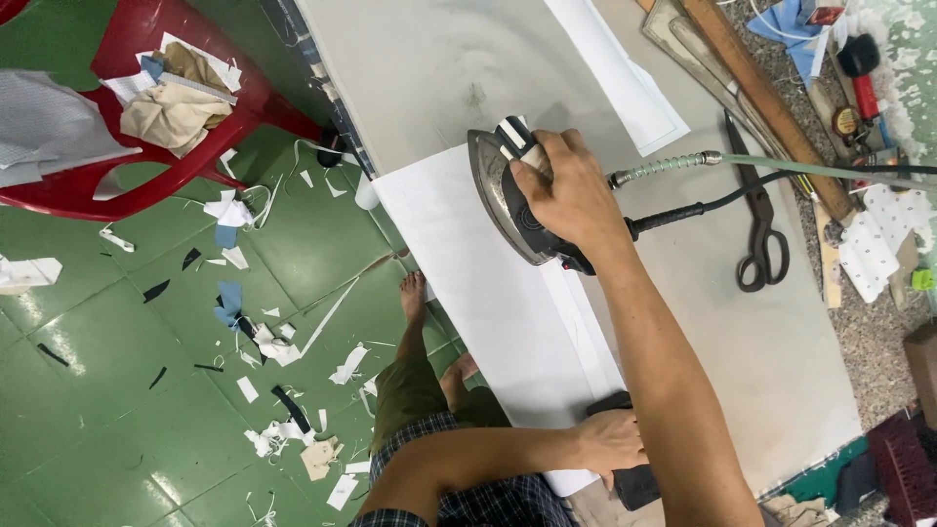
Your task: The person irons a long strip of white fabric on a work table using a steam iron. They hold the fabric flat with their left hand and move the iron back and forth to smooth the material.
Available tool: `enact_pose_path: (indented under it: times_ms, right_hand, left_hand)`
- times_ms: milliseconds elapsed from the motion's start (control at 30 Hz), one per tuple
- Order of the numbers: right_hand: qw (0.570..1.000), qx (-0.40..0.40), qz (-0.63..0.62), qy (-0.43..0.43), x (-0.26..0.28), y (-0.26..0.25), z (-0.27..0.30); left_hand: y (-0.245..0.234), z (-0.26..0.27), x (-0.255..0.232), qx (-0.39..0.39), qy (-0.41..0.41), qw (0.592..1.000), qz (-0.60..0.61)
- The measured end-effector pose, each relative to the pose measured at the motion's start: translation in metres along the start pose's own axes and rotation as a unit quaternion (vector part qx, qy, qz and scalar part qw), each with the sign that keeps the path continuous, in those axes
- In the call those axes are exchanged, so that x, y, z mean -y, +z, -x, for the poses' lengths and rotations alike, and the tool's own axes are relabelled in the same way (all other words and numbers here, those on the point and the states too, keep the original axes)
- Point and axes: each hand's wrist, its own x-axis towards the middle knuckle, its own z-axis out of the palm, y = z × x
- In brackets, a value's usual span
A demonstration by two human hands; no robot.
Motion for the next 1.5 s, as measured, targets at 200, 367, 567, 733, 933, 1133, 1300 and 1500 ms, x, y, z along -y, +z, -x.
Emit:
enact_pose_path:
  times_ms: [200,367,567,733,933,1133,1300,1500]
  right_hand:
    - [0.998,-0.027,0.019,-0.059,-0.011,0.007,-0.001]
    - [0.997,-0.028,0.051,-0.055,-0.002,0.006,0.004]
    - [0.994,-0.012,0.090,-0.054,-0.003,0.010,-0.001]
    - [0.993,-0.018,0.104,-0.052,0.007,0.007,0.001]
    - [0.992,-0.003,0.122,-0.024,0.011,0.005,0.001]
    - [0.994,0.002,0.107,0.001,0.013,0.003,0.003]
    - [0.994,-0.008,0.108,-0.003,0.006,0.007,0.007]
    - [0.988,-0.030,0.148,-0.015,-0.002,0.022,0.009]
  left_hand:
    - [-0.028,0.015,0.038,0.005,0.010,0.998,-0.068]
    - [-0.033,0.053,0.108,-0.231,-0.124,0.965,0.025]
    - [-0.140,0.099,0.165,0.029,-0.139,0.987,0.081]
    - [-0.139,0.098,0.161,-0.013,-0.143,0.987,0.077]
    - [-0.107,0.099,0.153,-0.102,-0.134,0.977,0.133]
    - [-0.073,0.139,0.161,-0.399,-0.183,0.897,0.051]
    - [-0.110,0.196,0.201,-0.416,-0.356,0.836,-0.034]
    - [-0.137,0.211,0.235,-0.265,-0.559,0.784,-0.049]
